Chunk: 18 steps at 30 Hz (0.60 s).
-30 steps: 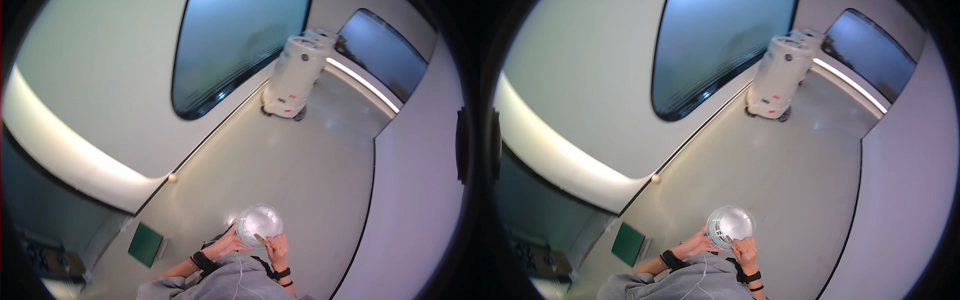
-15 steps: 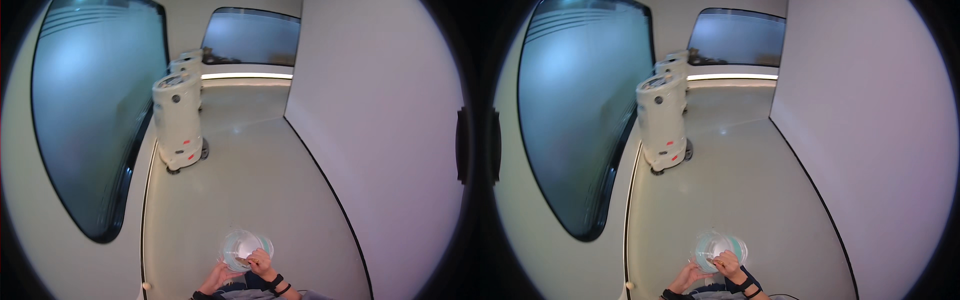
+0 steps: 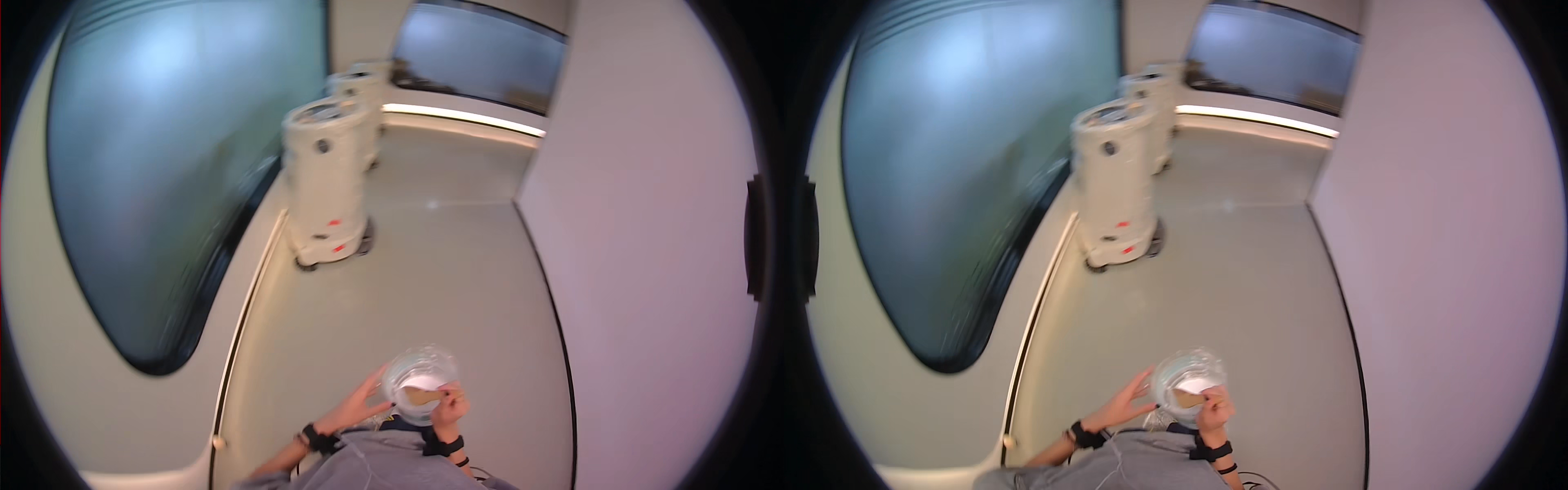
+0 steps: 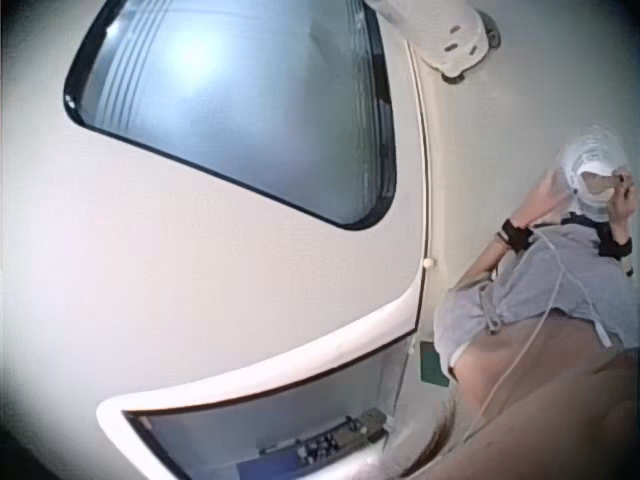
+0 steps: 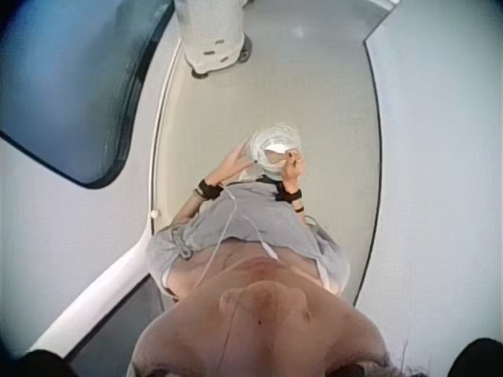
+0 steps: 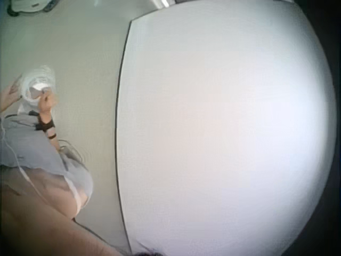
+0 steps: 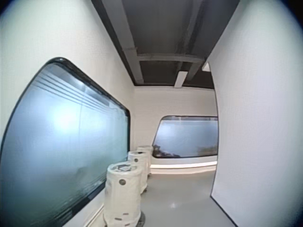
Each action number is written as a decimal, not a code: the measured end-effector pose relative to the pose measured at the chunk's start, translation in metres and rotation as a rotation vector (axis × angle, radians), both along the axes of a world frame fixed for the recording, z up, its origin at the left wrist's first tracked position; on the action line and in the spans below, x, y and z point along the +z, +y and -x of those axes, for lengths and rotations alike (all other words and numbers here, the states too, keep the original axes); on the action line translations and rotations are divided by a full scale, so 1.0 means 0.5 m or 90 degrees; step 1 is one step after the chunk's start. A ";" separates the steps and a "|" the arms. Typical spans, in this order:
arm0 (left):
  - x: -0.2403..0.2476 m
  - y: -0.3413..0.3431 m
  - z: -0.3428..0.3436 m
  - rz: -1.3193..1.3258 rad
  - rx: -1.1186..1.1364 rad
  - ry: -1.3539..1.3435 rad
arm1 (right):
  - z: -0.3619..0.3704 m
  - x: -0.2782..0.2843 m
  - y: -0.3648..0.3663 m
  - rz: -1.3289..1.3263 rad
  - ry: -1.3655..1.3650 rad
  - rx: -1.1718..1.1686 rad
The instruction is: Apply white paint to a wall using a brush.
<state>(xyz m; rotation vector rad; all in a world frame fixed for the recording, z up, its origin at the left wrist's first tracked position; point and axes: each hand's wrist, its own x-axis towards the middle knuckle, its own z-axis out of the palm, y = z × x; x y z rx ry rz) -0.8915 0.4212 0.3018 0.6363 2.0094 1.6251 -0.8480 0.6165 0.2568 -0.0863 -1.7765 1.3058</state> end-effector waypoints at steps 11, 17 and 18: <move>-0.133 0.101 0.142 -0.025 0.158 0.102 | 0.225 -0.056 0.071 0.024 0.036 0.132; -0.106 0.110 0.224 0.055 0.247 0.118 | 0.336 -0.046 0.091 -0.023 -0.019 0.222; -0.105 0.105 0.241 0.058 0.253 0.145 | 0.356 -0.045 0.088 -0.038 -0.036 0.222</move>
